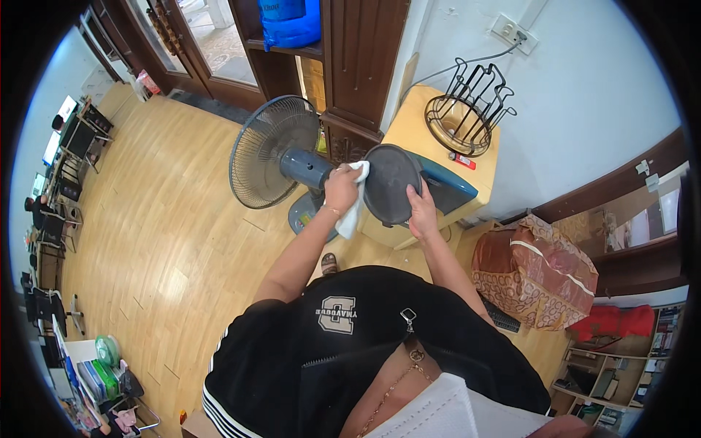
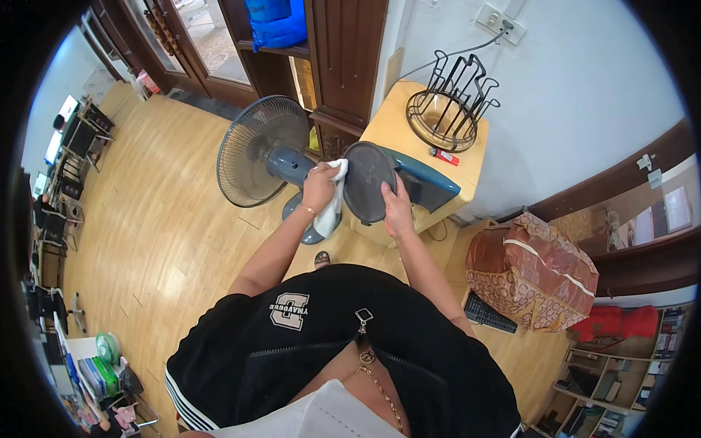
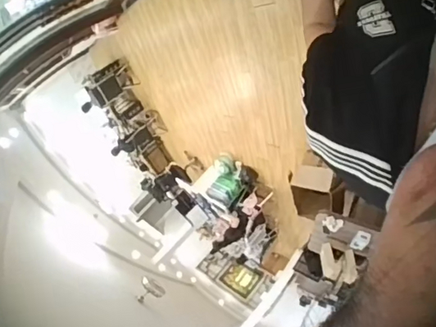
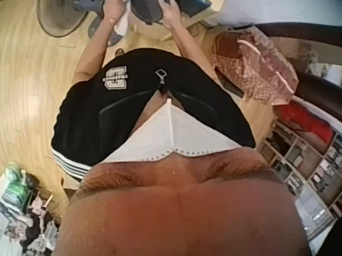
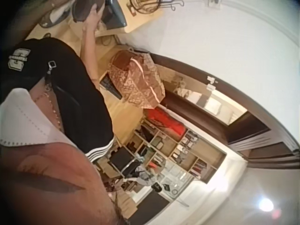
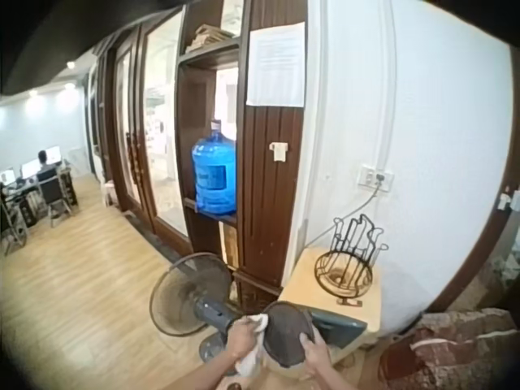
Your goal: Wiping a metal wire rack and small circular plates with a white cloth.
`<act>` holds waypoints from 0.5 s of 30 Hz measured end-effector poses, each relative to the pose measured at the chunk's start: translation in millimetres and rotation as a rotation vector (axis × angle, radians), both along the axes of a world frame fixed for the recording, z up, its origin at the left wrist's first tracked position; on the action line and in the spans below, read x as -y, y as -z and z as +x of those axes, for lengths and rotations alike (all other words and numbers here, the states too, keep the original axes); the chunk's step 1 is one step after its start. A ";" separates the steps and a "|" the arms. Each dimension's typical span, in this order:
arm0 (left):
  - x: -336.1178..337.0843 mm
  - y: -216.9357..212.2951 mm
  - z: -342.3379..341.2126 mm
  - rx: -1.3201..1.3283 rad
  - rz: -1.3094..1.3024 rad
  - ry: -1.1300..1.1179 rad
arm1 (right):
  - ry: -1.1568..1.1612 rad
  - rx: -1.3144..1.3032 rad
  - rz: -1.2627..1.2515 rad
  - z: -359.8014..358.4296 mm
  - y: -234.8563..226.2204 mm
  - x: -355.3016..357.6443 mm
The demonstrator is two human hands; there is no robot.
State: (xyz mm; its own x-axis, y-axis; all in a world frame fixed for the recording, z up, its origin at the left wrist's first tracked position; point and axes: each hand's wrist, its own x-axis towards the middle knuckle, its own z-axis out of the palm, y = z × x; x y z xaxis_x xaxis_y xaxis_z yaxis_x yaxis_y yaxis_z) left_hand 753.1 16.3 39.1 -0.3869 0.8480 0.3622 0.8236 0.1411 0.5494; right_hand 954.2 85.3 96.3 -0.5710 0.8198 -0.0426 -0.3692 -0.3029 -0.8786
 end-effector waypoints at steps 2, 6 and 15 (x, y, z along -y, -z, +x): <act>-0.9 -1.5 -0.5 0.096 0.008 0.015 | -0.001 -0.013 -0.018 2.3 0.7 -0.9; -5.7 -14.7 0.5 0.493 0.079 0.021 | -0.039 -0.040 -0.059 2.4 -6.2 -2.5; -20.0 -53.8 29.9 0.257 0.286 -0.012 | -0.223 -0.008 -0.097 -13.4 -20.3 -5.5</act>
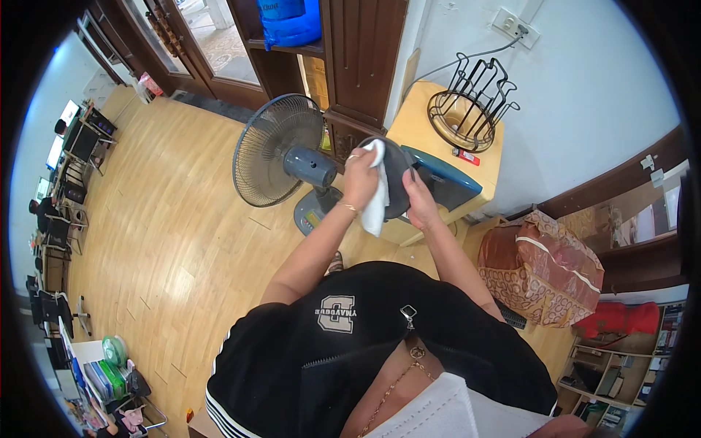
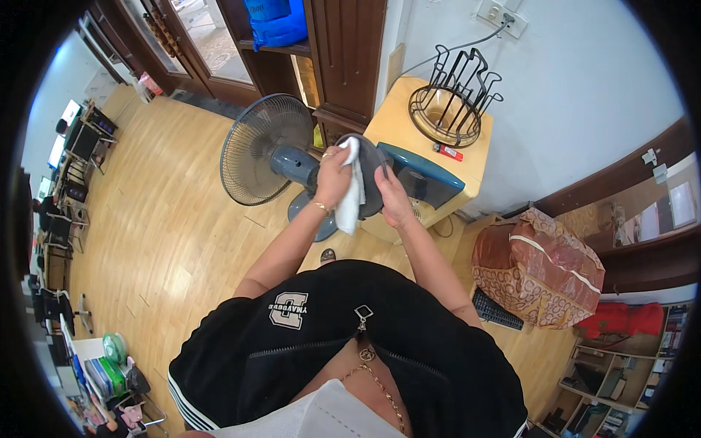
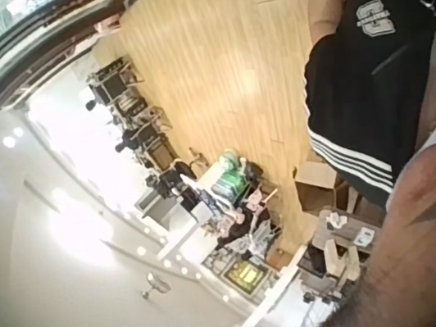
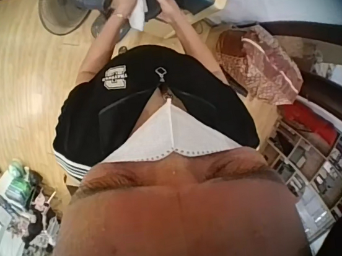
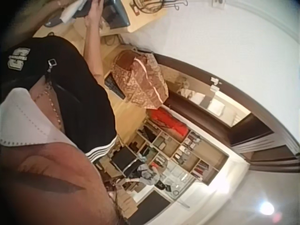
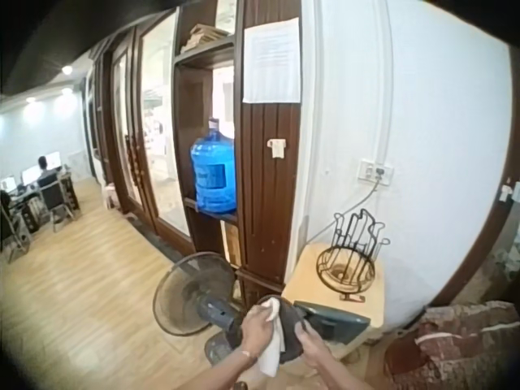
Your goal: Wiping a metal wire rack and small circular plates with a white cloth.
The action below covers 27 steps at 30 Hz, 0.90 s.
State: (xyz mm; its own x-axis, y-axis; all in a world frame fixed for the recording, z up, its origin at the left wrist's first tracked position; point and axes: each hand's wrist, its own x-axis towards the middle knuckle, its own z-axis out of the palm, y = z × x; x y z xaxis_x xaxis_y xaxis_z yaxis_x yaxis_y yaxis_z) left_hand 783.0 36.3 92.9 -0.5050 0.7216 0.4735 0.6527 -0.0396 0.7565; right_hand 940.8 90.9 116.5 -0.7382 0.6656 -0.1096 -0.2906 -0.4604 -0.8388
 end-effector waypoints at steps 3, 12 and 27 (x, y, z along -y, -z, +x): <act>-0.8 -38.2 34.8 -0.293 -0.001 -0.014 | -0.025 -0.026 -0.029 -2.1 -6.3 -14.8; 51.8 26.3 23.0 -0.761 -0.219 0.310 | -0.070 -0.030 0.040 13.2 -6.2 -33.6; 31.1 -25.6 77.9 -0.633 -0.126 0.086 | -0.072 -0.299 -0.092 13.6 47.1 -50.2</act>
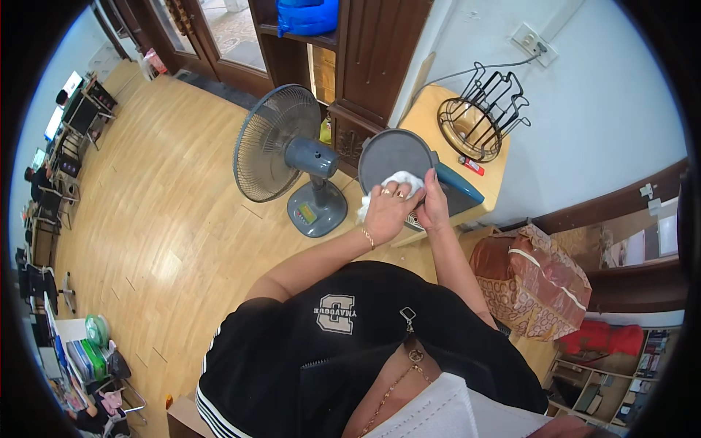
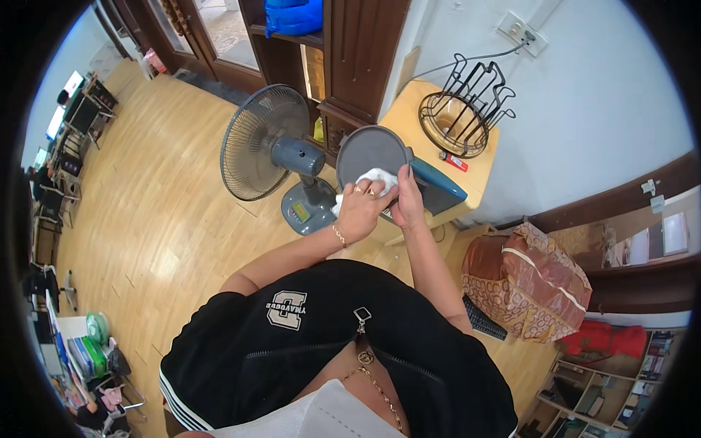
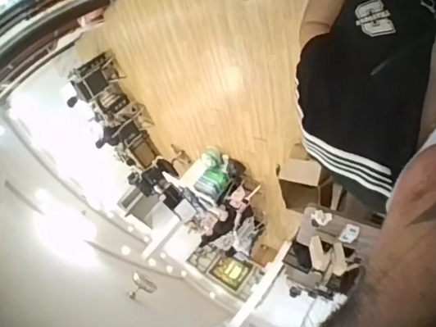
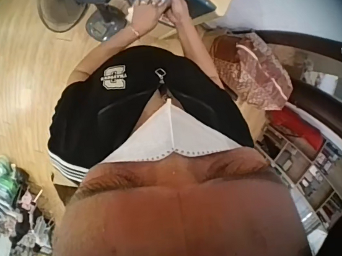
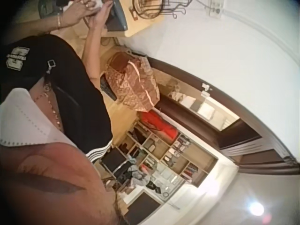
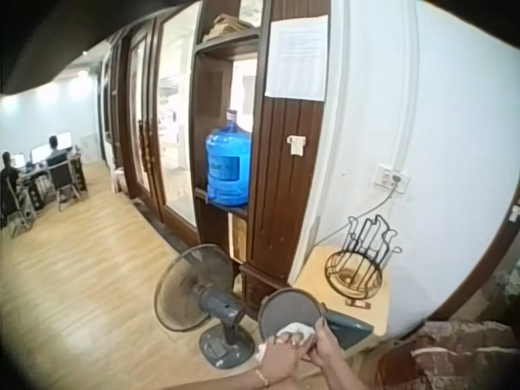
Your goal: Wiping a metal wire rack and small circular plates with a white cloth.
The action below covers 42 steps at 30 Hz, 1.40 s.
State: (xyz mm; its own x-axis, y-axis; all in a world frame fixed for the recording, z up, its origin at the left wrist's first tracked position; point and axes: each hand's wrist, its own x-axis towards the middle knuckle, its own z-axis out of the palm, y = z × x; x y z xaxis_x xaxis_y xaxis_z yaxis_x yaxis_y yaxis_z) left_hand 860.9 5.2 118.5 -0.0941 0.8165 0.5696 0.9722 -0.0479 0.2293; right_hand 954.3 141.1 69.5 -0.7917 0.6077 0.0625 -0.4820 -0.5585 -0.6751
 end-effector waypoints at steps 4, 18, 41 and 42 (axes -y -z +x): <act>-16.2 -13.6 -26.3 -0.042 0.018 -0.041 | -0.200 -0.252 -0.029 -7.1 8.2 9.7; 9.5 59.4 -54.2 -0.020 -0.229 -0.382 | 0.202 0.137 -0.042 -5.9 -44.2 50.2; -24.7 0.0 -69.8 0.578 0.351 -0.280 | 0.129 0.312 -0.058 -27.7 -46.2 70.4; -25.1 -1.7 -62.8 0.531 0.293 -0.205 | 0.156 0.395 -0.067 -31.2 -44.3 70.6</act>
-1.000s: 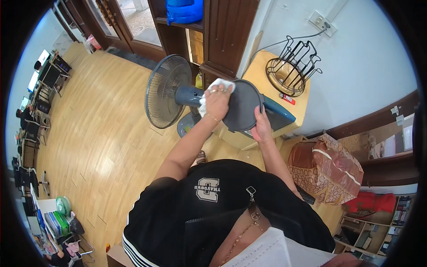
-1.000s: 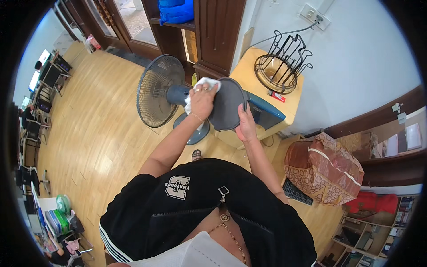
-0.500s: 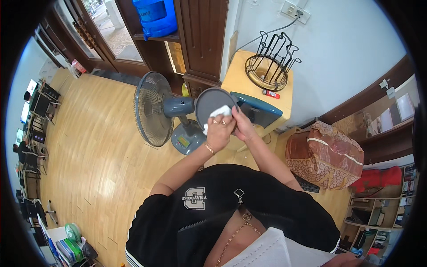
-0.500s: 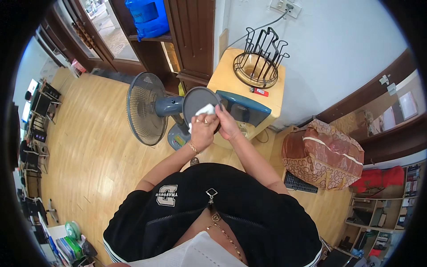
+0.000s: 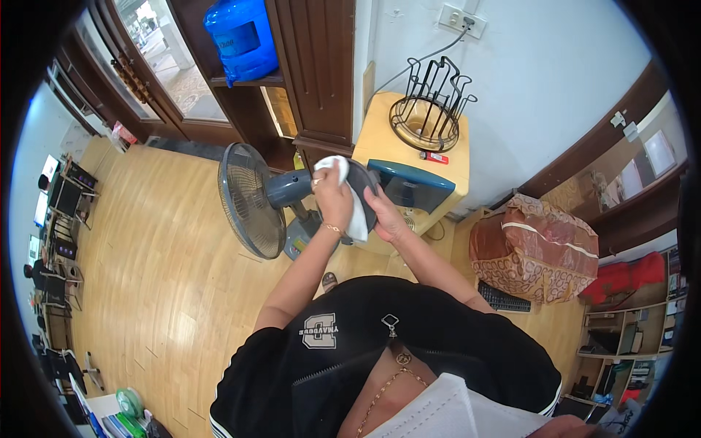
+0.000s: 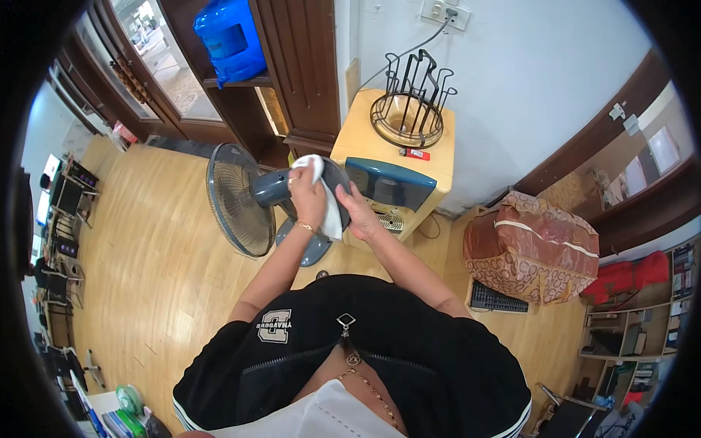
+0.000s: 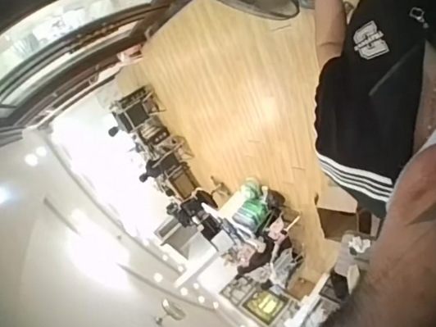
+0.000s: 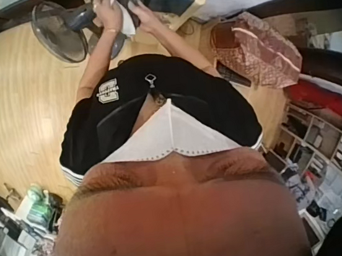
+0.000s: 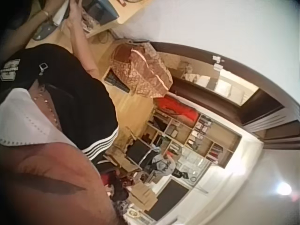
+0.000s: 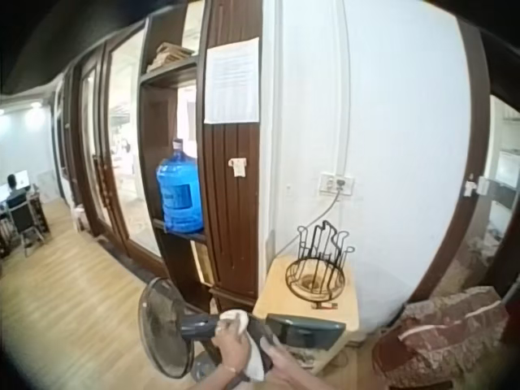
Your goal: Wiping a metal wire rack and small circular plates with a white cloth.
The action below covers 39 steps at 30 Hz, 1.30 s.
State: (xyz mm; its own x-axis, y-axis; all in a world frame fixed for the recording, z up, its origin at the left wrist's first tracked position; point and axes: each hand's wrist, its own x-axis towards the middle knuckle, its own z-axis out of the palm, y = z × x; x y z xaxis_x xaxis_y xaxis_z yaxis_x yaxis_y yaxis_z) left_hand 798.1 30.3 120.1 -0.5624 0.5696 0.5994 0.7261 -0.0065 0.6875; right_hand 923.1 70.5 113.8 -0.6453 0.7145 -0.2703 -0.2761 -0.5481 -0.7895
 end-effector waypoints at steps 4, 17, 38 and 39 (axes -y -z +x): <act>7.7 -8.2 32.8 -0.157 -0.068 0.280 | -0.109 -0.267 -0.071 9.9 1.9 -20.9; -2.6 -11.1 12.7 -0.597 0.022 0.196 | -0.189 -0.278 -0.041 18.4 -0.9 -30.4; 14.7 -12.1 24.1 -0.425 0.054 0.224 | -0.085 -0.261 0.093 9.6 -21.0 -15.7; 8.8 -7.8 6.9 -0.423 0.029 0.103 | -0.074 -0.300 0.136 7.7 -23.4 -12.6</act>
